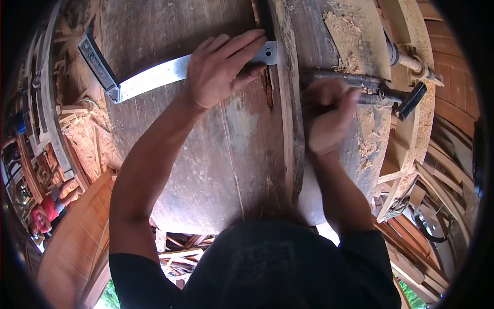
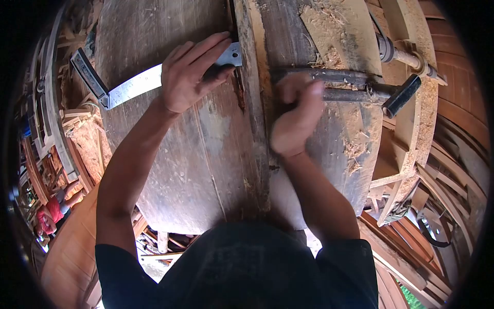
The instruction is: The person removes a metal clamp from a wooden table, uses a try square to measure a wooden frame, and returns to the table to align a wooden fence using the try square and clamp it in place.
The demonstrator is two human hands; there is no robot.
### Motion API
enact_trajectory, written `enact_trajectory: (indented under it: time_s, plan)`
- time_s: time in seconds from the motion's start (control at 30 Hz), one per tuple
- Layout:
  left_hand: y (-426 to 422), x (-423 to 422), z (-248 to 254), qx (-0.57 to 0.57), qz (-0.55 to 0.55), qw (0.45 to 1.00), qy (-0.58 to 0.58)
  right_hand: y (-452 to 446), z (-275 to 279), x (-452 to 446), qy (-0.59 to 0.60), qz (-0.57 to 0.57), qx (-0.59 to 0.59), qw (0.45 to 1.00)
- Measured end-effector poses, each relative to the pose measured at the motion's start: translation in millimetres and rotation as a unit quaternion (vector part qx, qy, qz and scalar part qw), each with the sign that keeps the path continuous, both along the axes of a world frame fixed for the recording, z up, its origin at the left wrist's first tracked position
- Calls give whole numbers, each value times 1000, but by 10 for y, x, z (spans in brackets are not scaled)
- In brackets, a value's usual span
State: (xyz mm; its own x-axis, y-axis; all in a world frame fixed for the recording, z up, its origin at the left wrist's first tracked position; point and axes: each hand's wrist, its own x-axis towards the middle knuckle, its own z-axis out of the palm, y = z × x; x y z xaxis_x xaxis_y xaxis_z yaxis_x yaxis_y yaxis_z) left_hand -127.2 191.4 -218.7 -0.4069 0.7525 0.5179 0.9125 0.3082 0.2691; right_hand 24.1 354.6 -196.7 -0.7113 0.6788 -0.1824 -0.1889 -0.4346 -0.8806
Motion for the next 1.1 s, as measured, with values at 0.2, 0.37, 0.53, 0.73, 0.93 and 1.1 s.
enact_trajectory:
  time_s: [0.2, 0.37, 0.53, 0.73, 0.93, 1.1]
  plan:
    - [-5, -18, -22, -9, -8, 1000, 12, 13, -18, 26, -26, -11, 22, 999]
    - [-2, -5, -13, 0, -7, 1000, 4, 11, 60, -7, 2, -34, 34, 999]
    - [6, -18, -14, -5, -6, 1000, 8, -89, 45, 23, -52, 14, 121, 991]
    - [-3, -1, -43, -2, -2, 1000, 1, 851, 584, 63, -12, 66, 429, 901]
    - [-1, -19, -25, -12, -1, 1000, 12, 1682, 1467, 278, -283, 318, 817, 390]
    - [-8, -24, -11, -20, -7, 1000, 5, 2021, 1452, 217, -301, 394, 800, 338]
